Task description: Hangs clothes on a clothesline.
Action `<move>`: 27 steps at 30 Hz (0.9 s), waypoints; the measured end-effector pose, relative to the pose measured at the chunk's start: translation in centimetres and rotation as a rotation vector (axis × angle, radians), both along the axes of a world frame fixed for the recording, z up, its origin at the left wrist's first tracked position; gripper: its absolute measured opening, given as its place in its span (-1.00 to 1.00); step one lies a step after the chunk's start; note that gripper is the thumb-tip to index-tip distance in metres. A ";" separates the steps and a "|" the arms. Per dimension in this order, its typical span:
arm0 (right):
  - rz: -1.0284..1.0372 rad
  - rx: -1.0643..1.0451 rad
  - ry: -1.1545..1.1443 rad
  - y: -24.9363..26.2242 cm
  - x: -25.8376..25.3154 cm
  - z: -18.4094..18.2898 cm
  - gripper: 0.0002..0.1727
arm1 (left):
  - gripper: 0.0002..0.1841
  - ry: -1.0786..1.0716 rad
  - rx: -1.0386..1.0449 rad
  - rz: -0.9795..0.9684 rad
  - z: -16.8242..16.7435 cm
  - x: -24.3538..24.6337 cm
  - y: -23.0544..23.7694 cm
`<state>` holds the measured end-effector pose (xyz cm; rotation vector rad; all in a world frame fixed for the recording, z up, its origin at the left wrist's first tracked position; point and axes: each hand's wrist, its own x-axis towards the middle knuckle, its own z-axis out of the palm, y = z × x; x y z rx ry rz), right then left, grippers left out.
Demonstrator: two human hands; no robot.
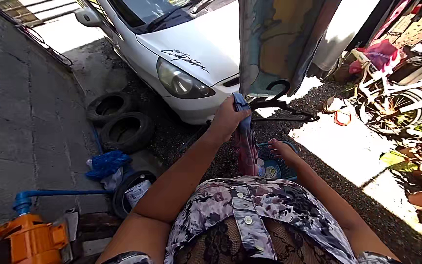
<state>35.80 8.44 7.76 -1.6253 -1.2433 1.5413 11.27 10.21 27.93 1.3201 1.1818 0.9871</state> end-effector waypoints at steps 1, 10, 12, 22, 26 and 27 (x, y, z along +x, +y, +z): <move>0.087 -0.079 0.022 0.3 -1.1 -1.0 -0.33 | -0.47 -0.027 -0.009 -0.022 0.3 0.4 -0.3; 0.065 0.055 0.071 1.5 -4.5 -1.2 -0.66 | -0.51 -0.061 -0.044 -0.099 1.4 0.1 -1.6; -0.199 0.015 0.342 1.4 -4.0 -1.0 -0.61 | -0.48 0.008 -0.054 -0.063 0.8 -1.6 -0.9; -0.591 0.115 0.477 2.7 -1.5 0.8 -0.70 | -0.55 0.056 -0.143 0.111 -4.4 -9.2 0.7; -0.592 0.114 0.509 3.3 -1.4 1.7 -0.74 | -0.58 0.072 -0.226 0.115 -6.0 -11.0 1.0; -0.586 0.108 0.548 3.4 -1.4 2.1 -0.75 | -0.55 0.090 -0.227 0.116 -6.6 -11.5 1.2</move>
